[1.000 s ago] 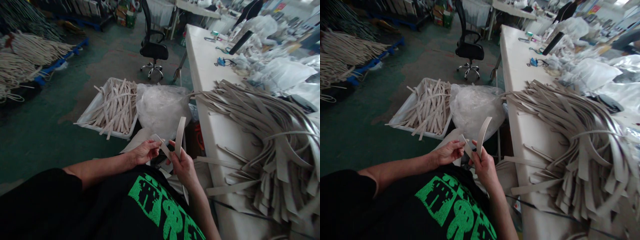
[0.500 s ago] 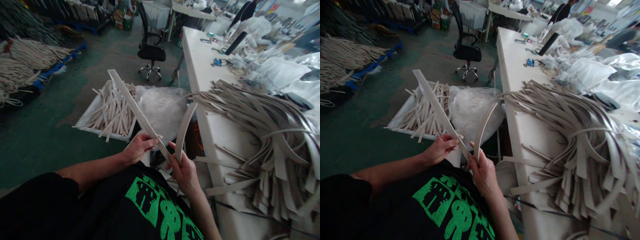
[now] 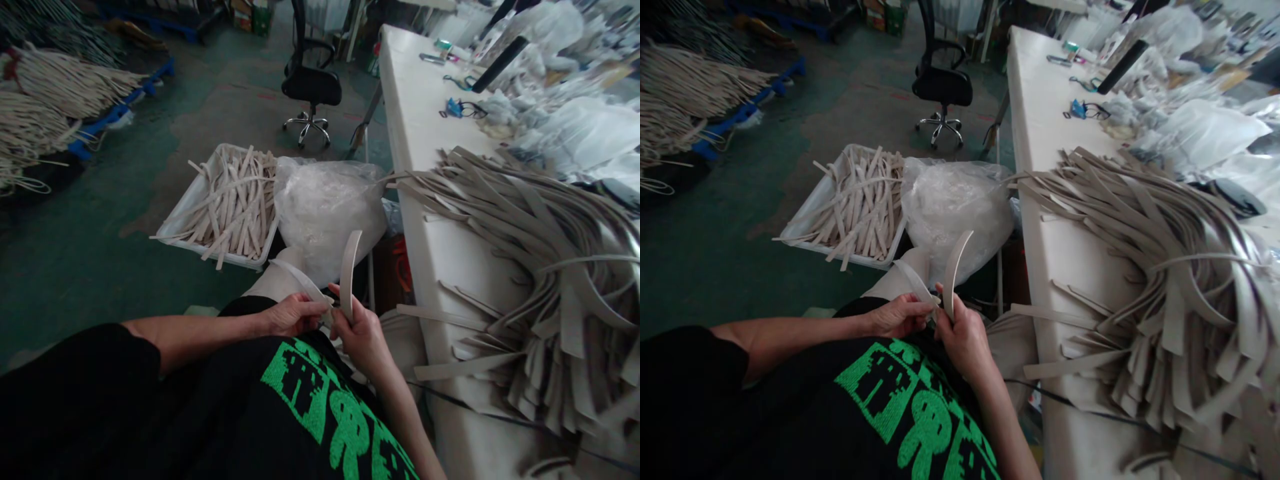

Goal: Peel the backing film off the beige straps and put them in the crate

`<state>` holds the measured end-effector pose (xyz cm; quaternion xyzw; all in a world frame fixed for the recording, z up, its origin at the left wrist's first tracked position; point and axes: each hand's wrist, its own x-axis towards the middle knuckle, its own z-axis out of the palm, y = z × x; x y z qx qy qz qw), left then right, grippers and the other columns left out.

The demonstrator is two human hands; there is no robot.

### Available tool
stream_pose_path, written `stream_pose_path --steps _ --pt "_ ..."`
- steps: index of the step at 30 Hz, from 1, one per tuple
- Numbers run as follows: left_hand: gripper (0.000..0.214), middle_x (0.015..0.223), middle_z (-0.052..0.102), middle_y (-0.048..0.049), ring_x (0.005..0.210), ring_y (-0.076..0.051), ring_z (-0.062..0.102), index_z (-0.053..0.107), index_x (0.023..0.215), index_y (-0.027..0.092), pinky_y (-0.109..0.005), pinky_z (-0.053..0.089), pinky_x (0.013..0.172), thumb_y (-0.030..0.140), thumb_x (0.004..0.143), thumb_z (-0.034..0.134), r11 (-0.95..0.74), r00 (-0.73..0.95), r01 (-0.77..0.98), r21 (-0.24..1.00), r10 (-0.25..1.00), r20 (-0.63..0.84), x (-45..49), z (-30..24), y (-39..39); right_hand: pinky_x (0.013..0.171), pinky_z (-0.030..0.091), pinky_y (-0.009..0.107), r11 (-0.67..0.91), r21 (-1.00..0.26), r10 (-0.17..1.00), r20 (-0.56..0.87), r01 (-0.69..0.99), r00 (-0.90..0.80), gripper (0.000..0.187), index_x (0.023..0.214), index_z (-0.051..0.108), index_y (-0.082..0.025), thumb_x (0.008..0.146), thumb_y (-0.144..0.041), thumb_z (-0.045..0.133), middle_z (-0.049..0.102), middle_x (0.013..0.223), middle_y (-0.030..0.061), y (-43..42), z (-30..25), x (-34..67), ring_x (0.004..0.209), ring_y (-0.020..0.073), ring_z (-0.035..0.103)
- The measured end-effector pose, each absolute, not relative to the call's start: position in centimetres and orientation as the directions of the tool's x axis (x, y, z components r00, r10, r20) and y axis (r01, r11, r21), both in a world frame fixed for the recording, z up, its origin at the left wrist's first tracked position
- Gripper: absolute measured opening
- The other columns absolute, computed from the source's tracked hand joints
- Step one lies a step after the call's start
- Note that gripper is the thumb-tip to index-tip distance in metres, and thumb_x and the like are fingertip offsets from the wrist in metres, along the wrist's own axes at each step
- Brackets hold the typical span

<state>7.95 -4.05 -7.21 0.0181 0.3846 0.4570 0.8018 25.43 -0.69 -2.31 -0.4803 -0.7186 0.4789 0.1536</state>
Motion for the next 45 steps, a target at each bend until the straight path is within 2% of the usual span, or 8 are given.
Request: stream_pose_path --steps 6,13,19,25,29,35,38,45 --pt "0.035 0.064 0.063 0.0023 0.052 -0.004 0.051 0.074 0.073 0.012 -0.016 0.043 0.051 0.022 0.052 0.1 0.484 0.177 -0.757 0.439 0.799 -0.575 7.0 -7.0 -3.2 0.046 0.045 0.023 -0.06 -0.856 0.782 -0.36 0.514 -0.509 0.059 0.154 0.047 -0.017 0.101 -0.043 0.048 0.068 0.07 -0.0013 -0.7 -2.4 26.5 0.042 0.011 0.053" --pt "0.022 0.069 0.067 -0.0008 0.054 -0.006 0.055 0.074 0.077 0.01 -0.017 0.046 0.051 0.012 0.065 0.092 0.593 0.271 -0.67 0.447 0.756 -0.596 7.4 -6.5 -2.8 0.048 0.043 0.021 0.007 -0.863 0.834 -0.273 0.505 -0.48 0.051 0.149 0.054 -0.019 0.099 -0.033 0.052 0.067 0.066 -0.003 -0.3 -2.6 25.7 0.043 0.009 0.051" --pt "0.017 0.061 0.06 0.0034 0.051 -0.004 0.052 0.073 0.078 0.01 -0.015 0.046 0.051 0.009 0.07 0.087 0.504 0.161 -0.694 0.514 0.805 -0.571 6.5 -6.6 -1.8 0.046 0.043 0.021 -0.107 -0.885 0.804 -0.346 0.453 -0.484 0.052 0.149 0.052 -0.018 0.099 -0.033 0.053 0.068 0.067 -0.0032 -0.6 -1.5 27.1 0.043 0.0094 0.052" --pt "0.018 0.061 0.059 0.0027 0.053 -0.005 0.053 0.068 0.07 0.01 -0.015 0.048 0.053 0.01 0.073 0.086 0.582 0.252 -0.667 0.466 0.764 -0.593 7.6 -6.6 -1.9 0.046 0.042 0.02 -0.027 -0.893 0.842 -0.262 0.448 -0.471 0.047 0.146 0.056 -0.022 0.099 -0.027 0.054 0.064 0.062 -0.0054 0.0 -2.4 26.5 0.04 0.0082 0.049" --pt "0.017 0.064 0.06 0.0025 0.055 -0.005 0.054 0.069 0.075 0.01 -0.016 0.049 0.055 0.011 0.074 0.086 0.58 0.274 -0.638 0.507 0.786 -0.554 7.3 -6.6 -2.1 0.045 0.04 0.02 -0.005 -0.893 0.852 -0.24 0.45 -0.465 0.046 0.144 0.058 -0.022 0.099 -0.026 0.055 0.063 0.06 -0.0057 0.7 -3.2 25.8 0.04 0.0086 0.049" --pt "0.018 0.068 0.068 -0.0035 0.056 -0.01 0.062 0.069 0.081 0.01 -0.021 0.055 0.057 0.023 0.093 0.074 0.672 0.274 -0.637 0.378 0.655 -0.704 5.8 -7.6 -2.2 0.046 0.041 0.021 -0.033 -0.89 0.822 -0.283 0.455 -0.494 0.048 0.144 0.058 -0.022 0.097 -0.022 0.052 0.063 0.058 -0.0063 -0.7 -2.0 27.2 0.039 0.0086 0.048" --pt "0.017 0.061 0.063 -0.0005 0.051 -0.008 0.058 0.068 0.076 0.011 -0.018 0.052 0.053 0.017 0.09 0.076 0.658 0.215 -0.637 0.402 0.652 -0.727 5.9 -8.4 -2.6 0.045 0.04 0.02 -0.043 -0.867 0.821 -0.314 0.497 -0.477 0.049 0.144 0.06 -0.021 0.095 -0.02 0.053 0.062 0.056 -0.0065 -1.4 -1.6 27.7 0.039 0.0085 0.048" --pt "0.025 0.06 0.057 0.0032 0.054 -0.006 0.052 0.066 0.07 0.012 -0.016 0.049 0.054 0.017 0.074 0.09 0.701 0.336 -0.564 0.435 0.677 -0.655 6.2 -9.4 -3.1 0.048 0.042 0.021 -0.069 -0.843 0.808 -0.361 0.533 -0.466 0.051 0.145 0.059 -0.022 0.094 -0.018 0.052 0.062 0.056 -0.0072 -2.0 -0.6 28.4 0.039 0.0084 0.048"
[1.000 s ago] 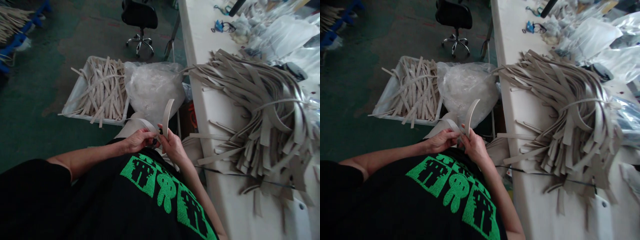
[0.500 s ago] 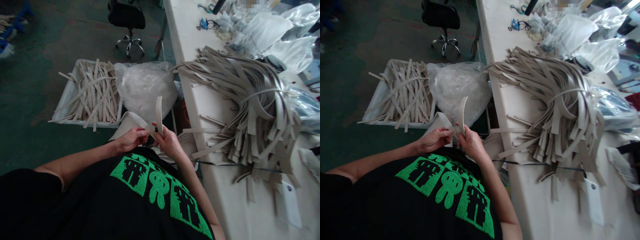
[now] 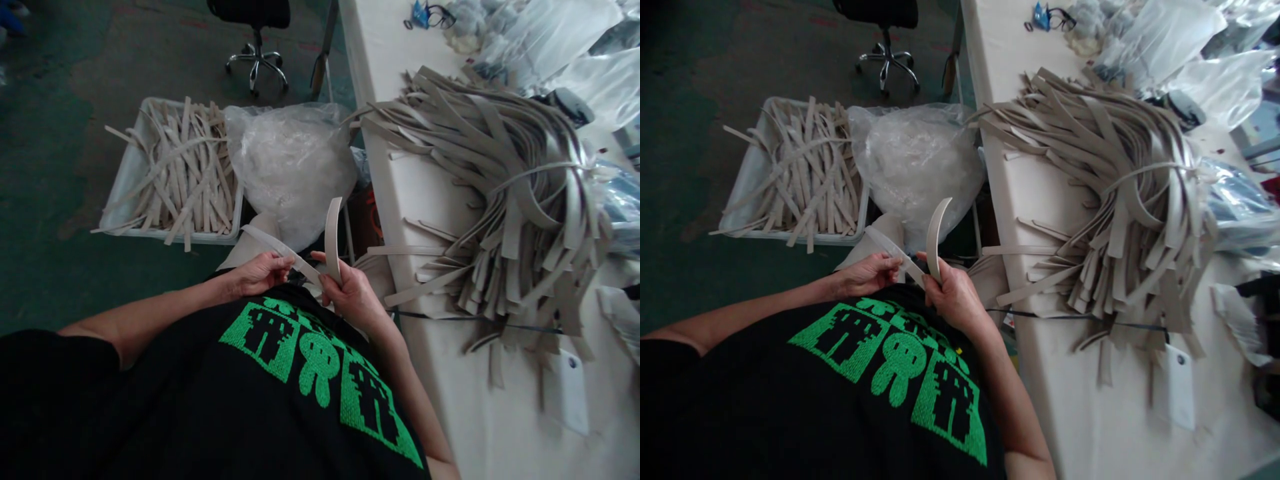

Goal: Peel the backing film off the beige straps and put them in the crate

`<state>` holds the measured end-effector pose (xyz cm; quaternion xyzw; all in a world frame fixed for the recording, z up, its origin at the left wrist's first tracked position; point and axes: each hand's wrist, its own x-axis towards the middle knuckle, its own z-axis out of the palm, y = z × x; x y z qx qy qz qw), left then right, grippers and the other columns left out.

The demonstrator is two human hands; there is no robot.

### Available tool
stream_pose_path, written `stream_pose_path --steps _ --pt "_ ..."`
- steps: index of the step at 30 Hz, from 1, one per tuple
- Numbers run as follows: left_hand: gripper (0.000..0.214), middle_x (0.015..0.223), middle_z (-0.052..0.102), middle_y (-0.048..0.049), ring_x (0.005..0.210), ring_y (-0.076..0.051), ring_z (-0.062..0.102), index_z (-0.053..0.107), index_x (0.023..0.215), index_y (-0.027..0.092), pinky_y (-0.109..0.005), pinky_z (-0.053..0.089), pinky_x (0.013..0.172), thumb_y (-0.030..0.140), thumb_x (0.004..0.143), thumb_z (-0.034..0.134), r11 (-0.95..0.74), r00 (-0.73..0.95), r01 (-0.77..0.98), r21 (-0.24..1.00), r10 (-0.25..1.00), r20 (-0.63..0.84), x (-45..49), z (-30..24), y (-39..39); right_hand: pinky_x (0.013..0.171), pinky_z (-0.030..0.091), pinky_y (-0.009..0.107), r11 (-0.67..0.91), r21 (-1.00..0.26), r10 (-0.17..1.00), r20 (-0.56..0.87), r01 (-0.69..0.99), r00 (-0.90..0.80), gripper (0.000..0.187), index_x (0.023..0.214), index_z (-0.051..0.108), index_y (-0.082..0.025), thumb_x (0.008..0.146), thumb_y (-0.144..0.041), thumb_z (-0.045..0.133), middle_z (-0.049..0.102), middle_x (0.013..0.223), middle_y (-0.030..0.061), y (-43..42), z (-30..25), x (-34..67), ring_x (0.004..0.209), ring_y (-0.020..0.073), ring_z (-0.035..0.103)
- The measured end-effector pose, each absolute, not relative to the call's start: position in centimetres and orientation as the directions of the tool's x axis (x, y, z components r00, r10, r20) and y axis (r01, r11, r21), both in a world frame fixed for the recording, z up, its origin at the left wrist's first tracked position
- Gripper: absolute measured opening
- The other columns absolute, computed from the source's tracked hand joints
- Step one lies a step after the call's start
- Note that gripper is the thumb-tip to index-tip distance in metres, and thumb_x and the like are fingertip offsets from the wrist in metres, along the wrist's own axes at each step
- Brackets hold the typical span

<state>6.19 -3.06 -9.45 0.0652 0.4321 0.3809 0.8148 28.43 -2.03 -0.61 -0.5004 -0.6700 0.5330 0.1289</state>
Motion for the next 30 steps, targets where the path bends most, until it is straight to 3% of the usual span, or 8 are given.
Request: stream_pose_path --steps 5,10,14,18,20,22,25,30 --pt "0.016 0.063 0.058 0.0028 0.056 -0.006 0.052 0.07 0.076 0.013 -0.016 0.05 0.058 0.011 0.077 0.086 0.689 0.378 -0.637 0.345 0.669 -0.64 6.2 -9.3 -3.2 0.053 0.042 0.023 0.004 -0.811 0.82 -0.332 0.585 -0.466 0.05 0.144 0.06 -0.022 0.095 -0.018 0.05 0.063 0.056 -0.0061 -2.4 0.1 28.9 0.046 0.0107 0.052" --pt "0.019 0.063 0.06 0.0017 0.055 -0.007 0.052 0.07 0.075 0.011 -0.018 0.047 0.055 0.013 0.075 0.089 0.723 0.433 -0.597 0.348 0.656 -0.619 7.3 -9.1 -3.6 0.055 0.042 0.023 0.044 -0.811 0.823 -0.302 0.584 -0.481 0.052 0.148 0.056 -0.022 0.096 -0.019 0.053 0.064 0.059 -0.0061 -1.5 -1.7 26.7 0.046 0.0104 0.052" --pt "0.019 0.062 0.059 0.0013 0.056 -0.007 0.055 0.069 0.075 0.01 -0.016 0.049 0.055 0.013 0.076 0.088 0.714 0.427 -0.617 0.331 0.657 -0.621 7.2 -8.4 -3.2 0.051 0.044 0.023 -0.089 -0.9 0.833 -0.302 0.426 -0.464 0.047 0.145 0.059 -0.021 0.099 -0.03 0.052 0.07 0.069 -0.0023 -0.2 -3.2 26.2 0.045 0.01 0.053" --pt "0.012 0.062 0.055 0.0028 0.054 -0.006 0.053 0.069 0.08 0.01 -0.015 0.05 0.053 0.007 0.082 0.08 0.73 0.498 -0.649 0.216 0.621 -0.605 5.9 -7.2 -2.9 0.045 0.039 0.021 -0.159 -0.962 0.924 -0.225 0.224 -0.308 0.04 0.124 0.073 -0.019 0.097 -0.043 0.056 0.078 0.097 0.0058 0.9 -3.8 28.9 0.045 0.0062 0.046" --pt "0.01 0.063 0.055 0.0025 0.053 -0.006 0.052 0.069 0.082 0.01 -0.016 0.051 0.053 0.004 0.084 0.076 0.737 0.526 -0.656 0.165 0.603 -0.6 5.5 -6.7 -2.8 0.049 0.044 0.022 -0.117 -0.974 0.944 -0.17 0.193 -0.284 0.034 0.114 0.078 -0.02 0.094 -0.042 0.062 0.077 0.112 0.008 0.9 -3.9 30.0 0.051 0.0073 0.053" --pt "0.01 0.063 0.054 0.0021 0.054 -0.006 0.053 0.068 0.08 0.01 -0.016 0.051 0.054 0.003 0.085 0.074 0.743 0.535 -0.654 0.146 0.59 -0.604 5.4 -6.6 -2.8 0.066 0.056 0.028 -0.016 -0.984 0.934 -0.079 0.178 -0.35 0.026 0.109 0.08 -0.022 0.09 -0.036 0.068 0.075 0.123 0.0082 0.3 -3.8 30.3 0.076 0.0152 0.069" --pt "0.012 0.062 0.053 0.0021 0.055 -0.006 0.053 0.067 0.077 0.009 -0.016 0.051 0.055 0.005 0.086 0.074 0.758 0.544 -0.637 0.142 0.572 -0.613 5.8 -6.8 -2.8 0.093 0.057 0.038 0.174 -0.973 0.877 0.083 0.152 -0.473 0.022 0.108 0.082 -0.028 0.087 -0.028 0.075 0.073 0.13 0.0072 -1.2 -3.4 29.4 0.112 0.0244 0.071" --pt "0.016 0.063 0.055 0.0019 0.055 -0.005 0.052 0.067 0.075 0.009 -0.017 0.05 0.057 0.01 0.084 0.079 0.799 0.61 -0.58 0.159 0.555 -0.566 6.7 -7.2 -3.0 0.09 0.058 0.037 0.307 -0.941 0.837 0.196 0.143 -0.512 0.017 0.104 0.083 -0.029 0.091 -0.025 0.072 0.077 0.122 0.008 -2.0 -3.6 27.8 0.104 0.0235 0.075"
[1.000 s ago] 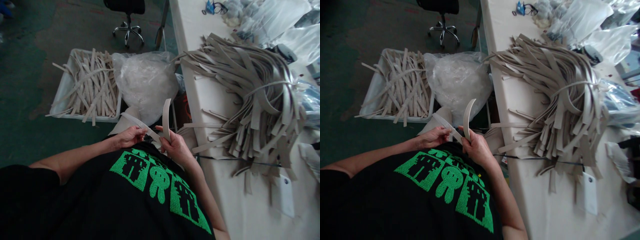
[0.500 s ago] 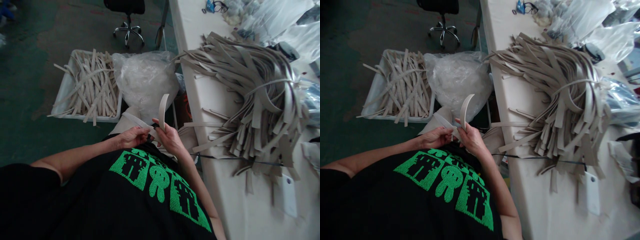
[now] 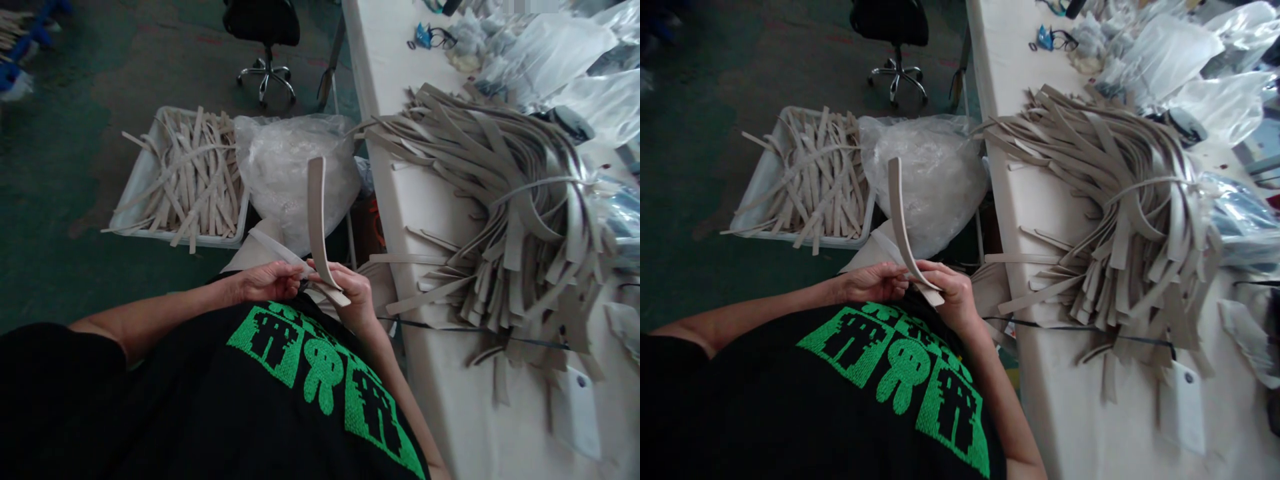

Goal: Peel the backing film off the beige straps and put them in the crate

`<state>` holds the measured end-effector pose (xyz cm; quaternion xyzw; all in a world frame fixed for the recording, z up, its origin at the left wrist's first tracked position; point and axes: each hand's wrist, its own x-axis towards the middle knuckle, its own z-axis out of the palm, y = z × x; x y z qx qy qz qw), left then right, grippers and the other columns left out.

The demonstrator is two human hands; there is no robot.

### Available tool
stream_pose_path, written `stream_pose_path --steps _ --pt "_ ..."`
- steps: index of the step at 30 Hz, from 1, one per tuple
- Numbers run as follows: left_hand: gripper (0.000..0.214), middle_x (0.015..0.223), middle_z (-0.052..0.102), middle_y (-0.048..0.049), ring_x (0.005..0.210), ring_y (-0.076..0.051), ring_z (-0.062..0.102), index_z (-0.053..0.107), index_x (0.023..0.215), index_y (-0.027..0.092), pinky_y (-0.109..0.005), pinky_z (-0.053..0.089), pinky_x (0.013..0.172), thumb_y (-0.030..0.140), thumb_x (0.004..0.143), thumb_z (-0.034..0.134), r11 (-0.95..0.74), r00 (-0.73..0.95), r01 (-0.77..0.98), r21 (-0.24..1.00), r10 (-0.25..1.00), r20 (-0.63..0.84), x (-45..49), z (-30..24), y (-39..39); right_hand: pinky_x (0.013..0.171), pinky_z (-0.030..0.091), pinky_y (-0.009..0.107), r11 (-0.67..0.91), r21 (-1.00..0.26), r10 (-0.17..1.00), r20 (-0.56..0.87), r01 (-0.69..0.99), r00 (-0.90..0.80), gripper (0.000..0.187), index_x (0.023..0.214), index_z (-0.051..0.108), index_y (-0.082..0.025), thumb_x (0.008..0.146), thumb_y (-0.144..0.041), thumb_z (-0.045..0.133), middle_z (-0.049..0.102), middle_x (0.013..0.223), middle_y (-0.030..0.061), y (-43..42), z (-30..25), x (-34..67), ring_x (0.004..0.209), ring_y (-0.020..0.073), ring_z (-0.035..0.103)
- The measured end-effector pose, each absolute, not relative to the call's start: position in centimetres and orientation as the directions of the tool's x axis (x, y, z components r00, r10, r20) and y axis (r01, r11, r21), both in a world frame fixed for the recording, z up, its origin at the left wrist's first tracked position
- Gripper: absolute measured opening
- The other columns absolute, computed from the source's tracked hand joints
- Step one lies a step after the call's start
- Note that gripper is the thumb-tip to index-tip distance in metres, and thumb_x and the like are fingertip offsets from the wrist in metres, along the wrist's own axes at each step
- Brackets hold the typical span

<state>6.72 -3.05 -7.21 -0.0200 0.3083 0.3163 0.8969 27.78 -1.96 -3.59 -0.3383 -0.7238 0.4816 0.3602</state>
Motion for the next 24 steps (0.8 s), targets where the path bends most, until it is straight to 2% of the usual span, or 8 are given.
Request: stream_pose_path --steps 4,8,10,13,15,18,21,24 --pt "0.013 0.07 0.064 -0.0009 0.061 -0.008 0.061 0.071 0.084 0.009 -0.019 0.052 0.062 0.009 0.079 0.083 0.783 0.632 -0.59 0.196 0.599 -0.493 7.2 -7.4 -3.3 0.08 0.059 0.035 0.3 -0.934 0.851 0.168 0.197 -0.497 0.014 0.095 0.084 -0.025 0.09 -0.032 0.073 0.08 0.105 0.0092 -0.9 -3.7 27.0 0.09 0.0235 0.075" --pt "0.026 0.099 0.075 -0.017 0.087 -0.024 0.075 0.071 0.107 0.005 -0.033 0.06 0.08 0.02 0.086 0.078 0.745 0.579 -0.653 0.14 0.61 -0.542 5.9 -8.6 -1.6 0.063 0.056 0.031 0.224 -0.954 0.899 0.124 0.198 -0.42 0.014 0.087 0.084 -0.024 0.087 -0.036 0.076 0.079 0.086 0.0073 -1.0 -2.4 28.0 0.066 0.019 0.069" --pt "0.026 0.094 0.074 -0.0184 0.082 -0.024 0.075 0.069 0.108 0.004 -0.033 0.061 0.075 0.027 0.097 0.065 0.574 0.342 -0.809 0.125 0.634 -0.694 3.9 -9.6 0.6 0.054 0.054 0.029 0.143 -0.978 0.919 0.074 0.15 -0.388 0.018 0.081 0.083 -0.022 0.086 -0.039 0.077 0.078 0.08 0.0076 -1.7 -1.8 29.4 0.059 0.0178 0.065" --pt "0.032 0.072 0.068 -0.0101 0.058 -0.016 0.067 0.066 0.103 0.006 -0.024 0.056 0.056 0.028 0.107 0.043 0.25 -0.091 -0.931 0.266 0.548 -0.832 -0.9 -10.6 4.3 0.046 0.05 0.026 -0.003 -0.999 0.945 -0.015 0.035 -0.327 0.026 0.081 0.08 -0.02 0.085 -0.045 0.078 0.075 0.072 0.0085 -2.8 -1.3 31.7 0.054 0.0182 0.064" --pt "0.031 0.063 0.062 -0.0033 0.049 -0.011 0.059 0.064 0.101 0.01 -0.017 0.05 0.048 0.026 0.108 0.04 0.137 -0.238 -0.922 0.361 0.536 -0.81 -3.9 -10.3 6.2 0.045 0.048 0.025 -0.078 -0.997 0.954 -0.072 -0.008 -0.29 0.029 0.09 0.079 -0.019 0.086 -0.048 0.077 0.074 0.067 0.0079 -3.2 -1.4 32.5 0.05 0.0166 0.062" --pt "0.018 0.063 0.061 -0.0001 0.047 -0.007 0.055 0.063 0.097 0.014 -0.011 0.041 0.044 0.023 0.105 0.049 0.051 -0.341 -0.887 0.458 0.598 -0.725 -5.9 -8.5 7.5 0.046 0.047 0.024 -0.142 -0.99 0.961 -0.131 -0.026 -0.243 0.034 0.093 0.077 -0.017 0.087 -0.051 0.075 0.071 0.063 0.0067 -2.9 -1.8 31.9 0.049 0.0152 0.059" --pt "0.011 0.071 0.067 -0.0034 0.05 -0.008 0.057 0.065 0.098 0.015 -0.013 0.039 0.043 0.02 0.101 0.056 0.143 -0.267 -0.822 0.551 0.758 -0.595 -4.0 -6.7 6.8 0.046 0.046 0.024 -0.172 -0.984 0.962 -0.157 -0.05 -0.222 0.04 0.088 0.075 -0.016 0.085 -0.056 0.075 0.073 0.07 0.0079 -1.4 -1.8 29.5 0.048 0.0135 0.056" --pt "0.013 0.073 0.07 -0.0056 0.051 -0.01 0.057 0.07 0.102 0.014 -0.017 0.042 0.044 0.022 0.095 0.063 0.339 0.022 -0.648 0.682 0.903 -0.428 -0.2 -6.1 5.0 0.043 0.043 0.023 -0.175 -0.979 0.965 -0.149 -0.104 -0.217 0.044 0.09 0.076 -0.015 0.082 -0.059 0.075 0.078 0.097 0.0117 1.0 -1.5 27.0 0.046 0.0082 0.049"
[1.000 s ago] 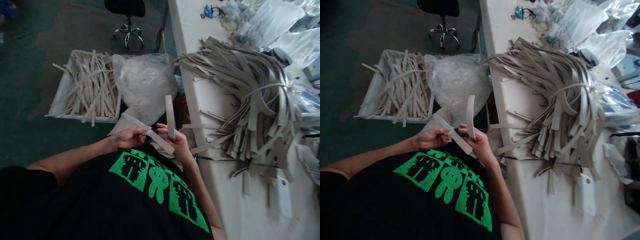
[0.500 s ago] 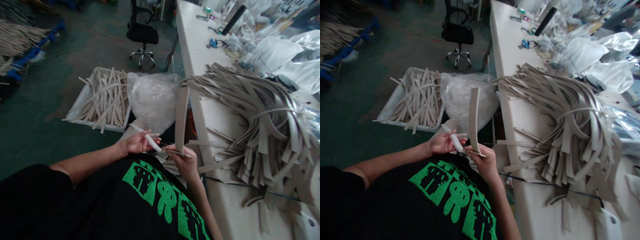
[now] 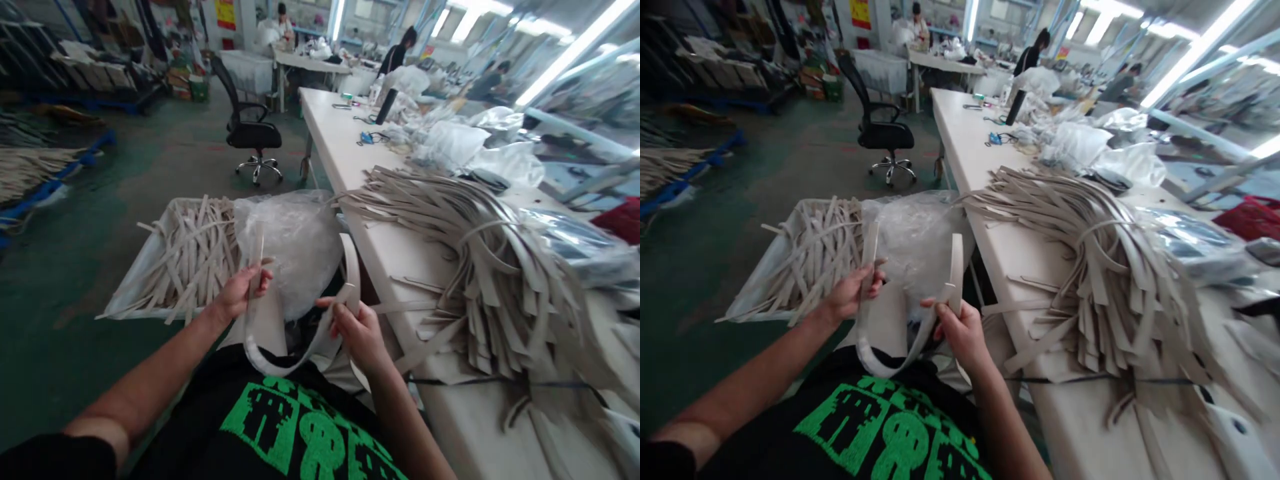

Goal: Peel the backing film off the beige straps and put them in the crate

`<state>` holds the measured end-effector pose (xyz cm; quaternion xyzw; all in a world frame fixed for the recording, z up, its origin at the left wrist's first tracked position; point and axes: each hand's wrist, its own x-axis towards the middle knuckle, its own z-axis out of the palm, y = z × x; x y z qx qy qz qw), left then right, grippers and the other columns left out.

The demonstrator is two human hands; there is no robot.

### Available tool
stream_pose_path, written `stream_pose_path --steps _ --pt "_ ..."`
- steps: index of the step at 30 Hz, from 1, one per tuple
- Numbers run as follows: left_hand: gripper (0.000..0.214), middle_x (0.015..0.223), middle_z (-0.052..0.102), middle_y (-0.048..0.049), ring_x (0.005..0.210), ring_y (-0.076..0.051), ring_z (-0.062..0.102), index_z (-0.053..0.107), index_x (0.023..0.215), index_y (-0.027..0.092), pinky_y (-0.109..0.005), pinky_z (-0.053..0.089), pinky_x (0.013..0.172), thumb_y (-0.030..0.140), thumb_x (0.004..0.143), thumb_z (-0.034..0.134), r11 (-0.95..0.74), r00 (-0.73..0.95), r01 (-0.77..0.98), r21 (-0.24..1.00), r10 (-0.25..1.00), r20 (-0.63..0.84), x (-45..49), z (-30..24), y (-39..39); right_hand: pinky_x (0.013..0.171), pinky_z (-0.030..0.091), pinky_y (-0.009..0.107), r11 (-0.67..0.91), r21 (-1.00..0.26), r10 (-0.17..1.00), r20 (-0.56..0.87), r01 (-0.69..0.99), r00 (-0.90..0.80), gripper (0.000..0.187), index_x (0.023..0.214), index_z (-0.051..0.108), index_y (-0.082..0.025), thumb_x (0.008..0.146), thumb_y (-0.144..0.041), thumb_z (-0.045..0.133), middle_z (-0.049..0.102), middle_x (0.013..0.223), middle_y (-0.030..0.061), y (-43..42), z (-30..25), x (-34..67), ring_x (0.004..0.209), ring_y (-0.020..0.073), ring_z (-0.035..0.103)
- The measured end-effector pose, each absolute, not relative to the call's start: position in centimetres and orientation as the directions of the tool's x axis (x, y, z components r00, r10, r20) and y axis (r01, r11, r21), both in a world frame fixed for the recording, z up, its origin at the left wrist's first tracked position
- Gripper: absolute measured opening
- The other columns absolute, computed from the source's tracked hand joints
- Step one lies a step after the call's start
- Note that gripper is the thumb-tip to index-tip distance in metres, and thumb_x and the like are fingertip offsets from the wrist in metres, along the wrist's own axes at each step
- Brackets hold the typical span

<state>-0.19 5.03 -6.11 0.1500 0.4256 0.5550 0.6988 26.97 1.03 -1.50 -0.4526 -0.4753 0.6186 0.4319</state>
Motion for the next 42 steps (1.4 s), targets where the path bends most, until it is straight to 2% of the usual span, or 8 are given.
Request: stream_pose_path --steps 3,7,10,16,21,27,37,42 --pt "0.022 0.07 0.07 -0.0075 0.05 -0.012 0.057 0.073 0.087 0.012 -0.02 0.043 0.046 0.034 0.088 0.075 0.407 0.279 -0.465 0.786 0.91 -0.306 3.0 -6.4 3.2 0.044 0.044 0.023 -0.178 -0.97 0.968 -0.142 -0.168 -0.207 0.048 0.096 0.077 -0.016 0.077 -0.06 0.077 0.076 0.111 0.0097 3.5 -1.3 25.6 0.046 0.0047 0.039" --pt "0.04 0.069 0.071 -0.0098 0.05 -0.012 0.057 0.072 0.077 0.013 -0.022 0.039 0.046 0.052 0.083 0.079 0.452 0.484 -0.305 0.838 0.831 -0.272 5.3 -7.1 1.9 0.047 0.047 0.024 -0.165 -0.964 0.969 -0.119 -0.21 -0.217 0.055 0.103 0.079 -0.017 0.073 -0.062 0.079 0.071 0.079 0.0008 5.5 -1.2 25.4 0.046 0.005 0.031" --pt "0.043 0.069 0.071 -0.0109 0.05 -0.013 0.057 0.072 0.077 0.013 -0.022 0.036 0.046 0.055 0.082 0.079 0.474 0.555 -0.24 0.847 0.783 -0.281 5.9 -7.4 1.5 0.047 0.047 0.023 -0.146 -0.97 0.964 -0.096 -0.193 -0.247 0.055 0.101 0.081 -0.017 0.072 -0.064 0.079 0.072 0.083 0.0015 6.0 -1.4 25.6 0.047 0.0049 0.03" --pt "0.04 0.095 0.074 -0.01 0.089 -0.022 0.067 0.073 0.103 0.018 -0.029 0.052 0.077 0.051 0.082 0.081 0.353 0.439 -0.336 0.873 0.879 -0.187 7.3 -6.7 1.3 0.041 0.04 0.021 -0.136 -0.989 0.979 -0.124 -0.06 -0.163 0.059 0.088 0.081 -0.016 0.07 -0.072 0.077 0.066 0.069 0.0007 5.6 -2.3 24.6 0.048 0.0083 0.043" --pt "0.043 0.068 0.067 -0.0036 0.063 -0.016 0.058 0.07 0.082 0.018 -0.027 0.045 0.066 0.061 0.083 0.075 0.276 0.452 -0.232 0.933 0.88 -0.147 8.3 -5.4 1.9 0.042 0.032 0.021 -0.034 -0.994 0.975 -0.056 0.107 -0.213 0.049 0.078 0.079 -0.015 0.077 -0.063 0.075 0.051 0.055 -0.0025 4.5 -1.1 24.5 0.046 0.0084 0.04" --pt "0.045 0.067 0.069 -0.002 0.065 -0.019 0.061 0.07 0.073 0.023 -0.03 0.046 0.069 0.065 0.086 0.065 0.22 0.554 -0.012 0.975 0.813 -0.177 5.7 -3.9 2.3 0.039 0.025 0.021 -0.108 -0.994 0.991 -0.109 0.012 -0.075 0.054 0.096 0.084 -0.012 0.072 -0.06 0.082 0.054 0.051 0.0 4.5 0.2 25.5 0.043 0.0081 0.035" --pt "0.016 0.066 0.062 0.0014 0.064 -0.015 0.054 0.07 0.071 0.021 -0.028 0.041 0.063 0.034 0.078 0.076 0.24 0.379 0.288 0.927 0.86 -0.34 -2.1 -6.1 1.2 0.045 0.048 0.018 -0.145 -0.963 0.98 -0.171 -0.226 0.099 0.052 0.094 0.082 -0.012 0.061 -0.05 0.096 0.054 0.053 -0.0038 6.8 -0.1 26.7 0.043 0.0041 0.035" --pt "0.04 0.076 0.07 -0.0025 0.069 -0.014 0.061 0.069 0.086 0.016 -0.026 0.047 0.07 0.046 0.068 0.087 0.376 0.281 -0.117 0.919 0.9 -0.333 -8.5 -8.0 -0.9 0.043 0.049 0.018 -0.258 -0.944 0.958 -0.278 -0.204 0.072 0.062 0.103 0.081 -0.01 0.058 -0.048 0.098 0.065 0.065 0.0001 8.0 -1.4 27.1 0.046 0.0061 0.043"
